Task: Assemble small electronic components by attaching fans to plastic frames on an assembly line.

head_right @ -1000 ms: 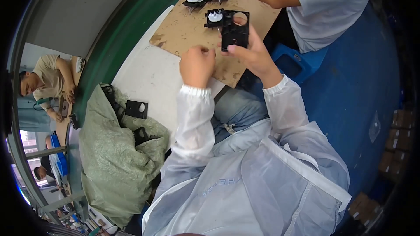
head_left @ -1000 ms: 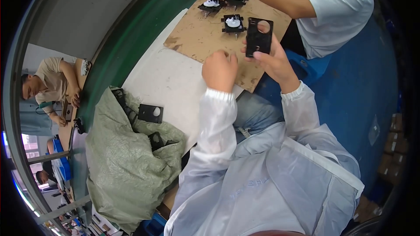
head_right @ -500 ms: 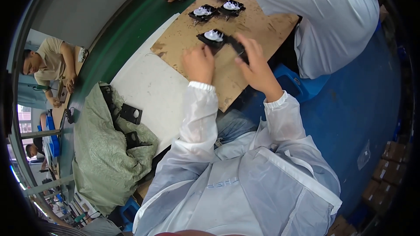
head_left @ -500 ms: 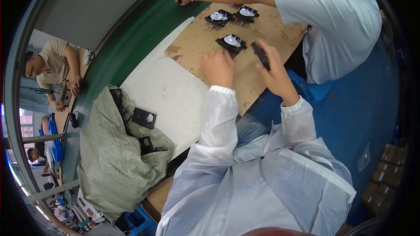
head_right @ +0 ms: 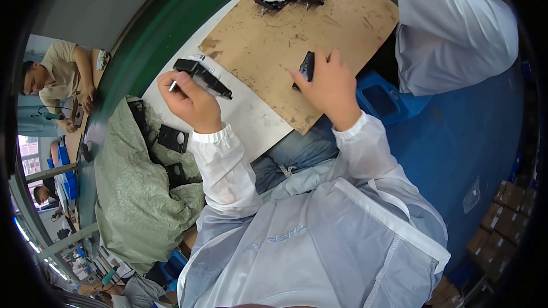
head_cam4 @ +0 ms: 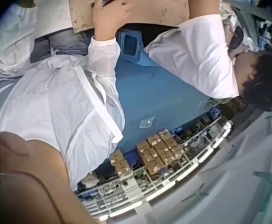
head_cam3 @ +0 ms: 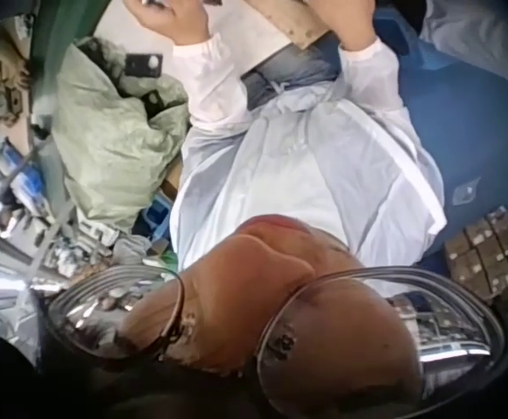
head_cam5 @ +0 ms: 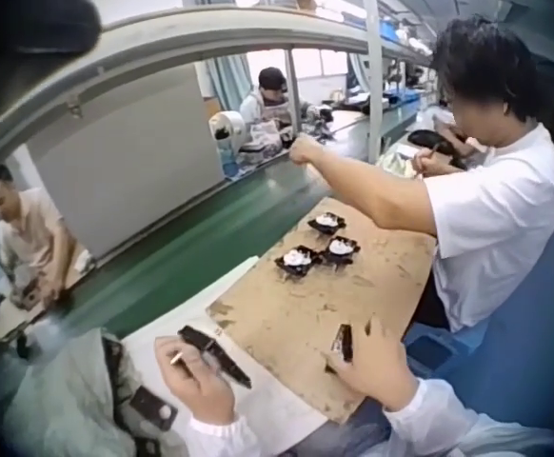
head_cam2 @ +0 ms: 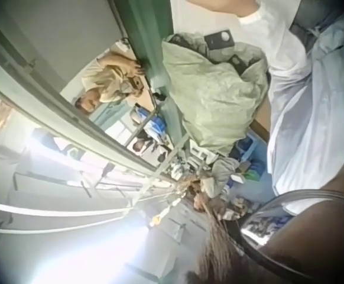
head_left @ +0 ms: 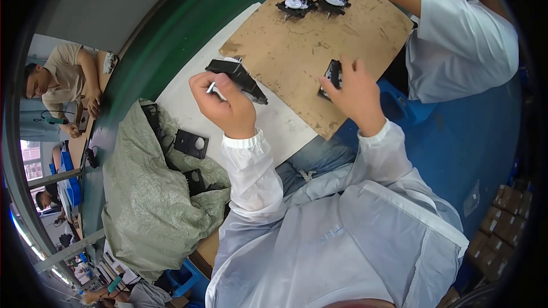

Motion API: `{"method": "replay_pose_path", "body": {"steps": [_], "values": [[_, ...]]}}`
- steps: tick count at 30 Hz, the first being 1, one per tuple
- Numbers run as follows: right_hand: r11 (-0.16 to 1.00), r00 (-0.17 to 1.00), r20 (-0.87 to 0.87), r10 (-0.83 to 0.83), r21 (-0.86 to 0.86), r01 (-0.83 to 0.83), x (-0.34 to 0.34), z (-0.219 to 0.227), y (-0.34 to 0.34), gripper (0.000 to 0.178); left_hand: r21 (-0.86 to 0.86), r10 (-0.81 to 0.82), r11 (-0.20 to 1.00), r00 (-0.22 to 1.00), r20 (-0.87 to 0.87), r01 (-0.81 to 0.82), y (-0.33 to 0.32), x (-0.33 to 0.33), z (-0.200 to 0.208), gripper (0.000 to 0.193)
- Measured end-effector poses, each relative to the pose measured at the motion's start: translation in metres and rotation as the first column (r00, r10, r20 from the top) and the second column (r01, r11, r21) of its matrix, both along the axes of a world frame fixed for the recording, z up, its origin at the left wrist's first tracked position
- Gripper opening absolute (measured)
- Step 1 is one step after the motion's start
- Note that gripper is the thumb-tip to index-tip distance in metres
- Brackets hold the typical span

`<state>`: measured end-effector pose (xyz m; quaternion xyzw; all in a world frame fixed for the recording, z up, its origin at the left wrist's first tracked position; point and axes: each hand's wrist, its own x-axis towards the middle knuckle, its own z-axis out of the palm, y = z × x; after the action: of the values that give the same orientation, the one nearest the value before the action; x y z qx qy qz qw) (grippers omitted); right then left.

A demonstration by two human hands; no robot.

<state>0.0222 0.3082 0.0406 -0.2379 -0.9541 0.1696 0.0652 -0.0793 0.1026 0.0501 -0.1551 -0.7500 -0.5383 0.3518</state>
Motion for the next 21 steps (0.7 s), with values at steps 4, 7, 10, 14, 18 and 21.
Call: {"method": "replay_pose_path", "body": {"steps": [4, 7, 10, 14, 18, 21], "values": [[0.997, 0.984, 0.161, -0.073, 0.028, 0.069, -0.021, -0.005, -0.016, 0.06, 0.425, -0.245, 0.886, 0.965, 0.093, 0.184, -0.001, 0.002, 0.008, 0.023], [0.921, 0.984, -0.091, 0.153, -0.348, -0.176, -0.024, -0.002, -0.023, 0.063, 0.522, -0.314, 0.837, 0.925, 0.214, 0.163, -0.011, 0.013, 0.019, 0.025], [0.655, 0.885, -0.381, 0.268, -0.602, -0.457, -0.026, 0.006, -0.034, 0.065, 0.618, -0.379, 0.778, 0.868, 0.321, 0.111, -0.022, 0.023, 0.03, 0.028], [-0.032, 0.742, -0.657, 0.132, -0.751, -0.66, -0.031, 0.025, -0.081, 0.069, 0.554, -0.335, 0.829, 0.863, 0.379, 0.078, -0.028, 0.03, 0.04, 0.028], [-0.091, 0.702, -0.695, 0.158, -0.718, -0.69, -0.037, 0.031, -0.095, 0.062, 0.547, -0.308, 0.837, 0.846, 0.434, 0.024, -0.032, 0.035, 0.05, 0.028], [-0.118, 0.692, -0.707, 0.144, -0.707, -0.697, -0.04, 0.034, -0.106, 0.06, 0.527, -0.284, 0.85, 0.845, 0.452, 0.004, -0.033, 0.036, 0.052, 0.028]]}}
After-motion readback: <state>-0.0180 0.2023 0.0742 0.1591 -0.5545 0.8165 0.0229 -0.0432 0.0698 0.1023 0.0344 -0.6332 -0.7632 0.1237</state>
